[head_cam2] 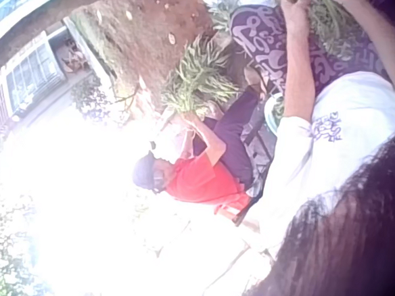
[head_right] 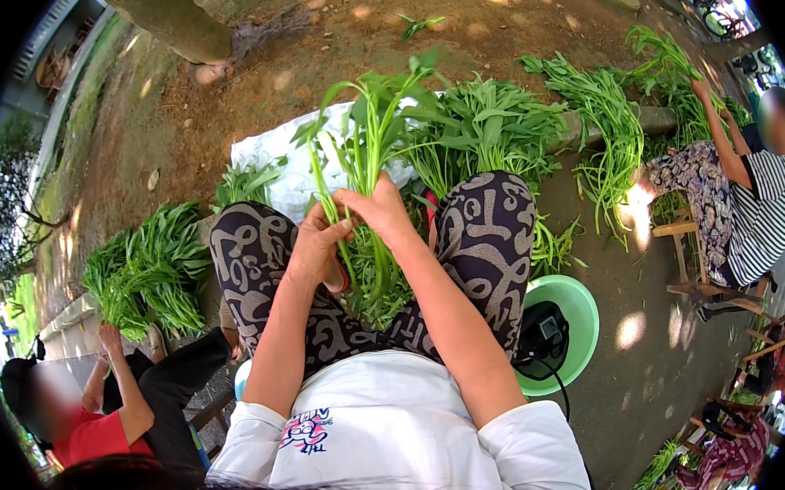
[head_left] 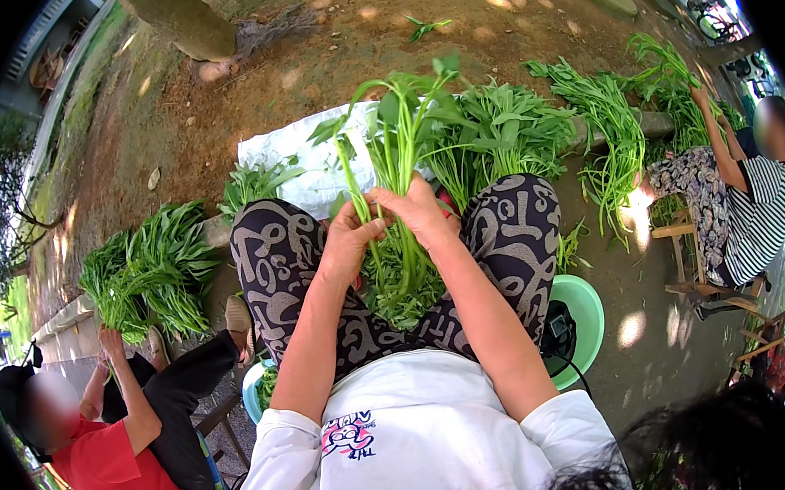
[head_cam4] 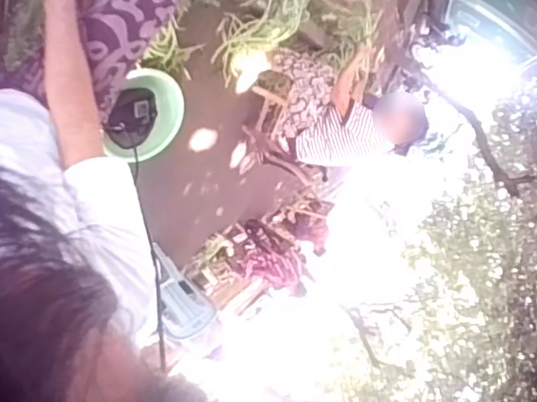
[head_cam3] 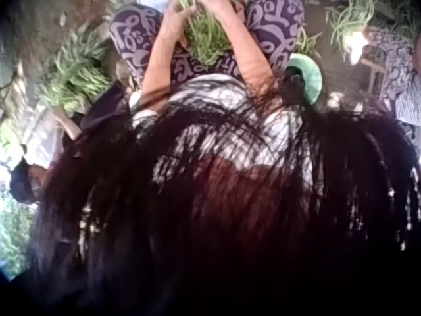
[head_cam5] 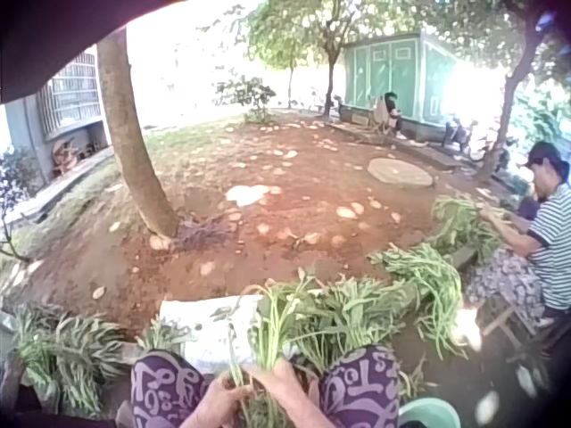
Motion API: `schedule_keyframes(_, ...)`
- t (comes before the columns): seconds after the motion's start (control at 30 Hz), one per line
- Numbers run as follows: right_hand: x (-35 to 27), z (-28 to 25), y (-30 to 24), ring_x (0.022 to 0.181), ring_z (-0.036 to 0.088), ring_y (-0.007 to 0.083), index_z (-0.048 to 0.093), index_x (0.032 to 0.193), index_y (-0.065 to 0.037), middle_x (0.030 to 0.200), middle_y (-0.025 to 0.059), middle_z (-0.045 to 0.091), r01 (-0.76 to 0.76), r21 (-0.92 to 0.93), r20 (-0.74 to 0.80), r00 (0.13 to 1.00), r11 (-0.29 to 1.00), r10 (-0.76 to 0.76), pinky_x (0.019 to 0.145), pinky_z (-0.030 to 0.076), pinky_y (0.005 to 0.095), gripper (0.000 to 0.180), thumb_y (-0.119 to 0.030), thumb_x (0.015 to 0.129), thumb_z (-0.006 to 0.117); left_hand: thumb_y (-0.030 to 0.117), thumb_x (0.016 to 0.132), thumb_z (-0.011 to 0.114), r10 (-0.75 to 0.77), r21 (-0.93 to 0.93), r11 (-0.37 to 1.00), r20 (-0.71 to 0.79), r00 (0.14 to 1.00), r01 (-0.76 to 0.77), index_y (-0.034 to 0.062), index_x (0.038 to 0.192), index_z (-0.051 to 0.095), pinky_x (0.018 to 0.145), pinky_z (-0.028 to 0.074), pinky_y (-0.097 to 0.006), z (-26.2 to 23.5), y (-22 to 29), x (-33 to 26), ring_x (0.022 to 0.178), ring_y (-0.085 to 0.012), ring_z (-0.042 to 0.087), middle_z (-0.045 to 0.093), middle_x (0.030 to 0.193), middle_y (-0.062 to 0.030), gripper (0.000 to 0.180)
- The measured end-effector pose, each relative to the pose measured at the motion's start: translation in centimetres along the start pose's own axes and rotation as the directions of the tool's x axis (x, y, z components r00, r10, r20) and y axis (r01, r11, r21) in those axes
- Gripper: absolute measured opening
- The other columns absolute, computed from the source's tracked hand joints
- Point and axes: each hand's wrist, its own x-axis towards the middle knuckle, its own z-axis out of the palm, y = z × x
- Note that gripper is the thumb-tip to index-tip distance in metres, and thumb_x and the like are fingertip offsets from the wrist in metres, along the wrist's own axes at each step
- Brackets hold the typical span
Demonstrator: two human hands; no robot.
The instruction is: The person picks leaves from bundles of leafy green vegetables by hand and places the harvested leaves into a green plastic bucket while seated outdoors.
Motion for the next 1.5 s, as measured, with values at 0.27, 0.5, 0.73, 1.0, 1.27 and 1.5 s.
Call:
schedule_keyframes(0.27,-0.3,-0.5,-0.1,0.070,0.058,0.0114,0.057,0.102,-0.001,0.086,0.0046,0.062,-0.080,0.105,-0.049,0.995,0.991,0.086,0.060,0.048,0.0246,0.027,-0.010,0.080,0.070,-0.002,0.083,0.065,-0.040,0.034,0.999,-0.043,0.998,0.042,0.0007,0.119,0.055,0.071,0.049,-0.025,0.7,0.6,-0.4,0.079,-0.0115,0.057,0.060,0.094,-0.0035,0.037)
schedule_keyframes(0.5,-0.5,-0.6,-1.6,0.071,0.059,0.0130,0.058,0.103,-0.001,0.089,0.0063,0.063,-0.133,0.174,-0.093,0.984,0.976,0.151,0.060,0.048,0.0271,0.029,-0.008,0.077,0.069,-0.003,0.080,0.068,0.031,0.103,0.994,-0.074,0.997,-0.023,0.0020,0.111,0.056,0.071,0.046,-0.023,-0.3,-0.2,0.1,0.075,-0.0098,0.054,0.054,0.085,0.0018,0.034)
schedule_keyframes(0.73,-1.0,0.5,-1.6,0.082,0.060,0.0144,0.056,0.110,0.000,0.096,0.0057,0.063,-0.131,0.185,0.091,0.989,0.974,0.116,0.074,0.049,0.0276,0.035,-0.007,0.079,0.070,-0.004,0.079,0.068,0.023,0.231,0.973,-0.055,0.998,-0.010,0.0027,0.104,0.058,0.072,0.046,-0.023,0.0,-0.1,-0.2,0.075,-0.0090,0.054,0.056,0.083,0.0020,0.028)
schedule_keyframes(1.0,-0.7,0.4,-0.8,0.073,0.058,0.0137,0.055,0.108,0.000,0.089,0.0050,0.061,0.009,0.074,-0.035,0.999,0.997,-0.007,0.066,0.048,0.0265,0.033,-0.003,0.078,0.066,0.003,0.085,0.066,0.027,0.257,0.966,-0.046,0.999,-0.014,0.0014,0.115,0.056,0.076,0.048,-0.024,0.3,0.1,-0.3,0.083,-0.0109,0.058,0.061,0.093,-0.0028,0.032)
schedule_keyframes(1.27,0.0,-0.8,-1.6,0.072,0.058,0.0124,0.055,0.106,-0.002,0.087,0.0044,0.060,-0.011,0.099,-0.148,0.989,0.995,0.025,0.062,0.048,0.0264,0.027,-0.003,0.081,0.065,0.015,0.095,0.055,0.106,0.181,0.980,-0.152,0.983,-0.078,0.0003,0.125,0.050,0.079,0.048,-0.027,0.3,0.4,-0.1,0.090,-0.0135,0.060,0.060,0.103,-0.0051,0.034)
schedule_keyframes(1.5,-0.7,0.6,-1.5,0.084,0.059,0.0124,0.056,0.113,-0.001,0.099,0.0041,0.063,0.011,0.104,0.024,1.000,0.995,-0.013,0.075,0.049,0.0271,0.035,-0.001,0.080,0.068,0.017,0.095,0.057,0.181,0.649,0.719,0.170,0.969,-0.248,-0.0039,0.134,0.038,0.083,0.045,-0.030,0.4,-1.3,-0.2,0.098,-0.0197,0.055,0.058,0.110,-0.0127,0.048)
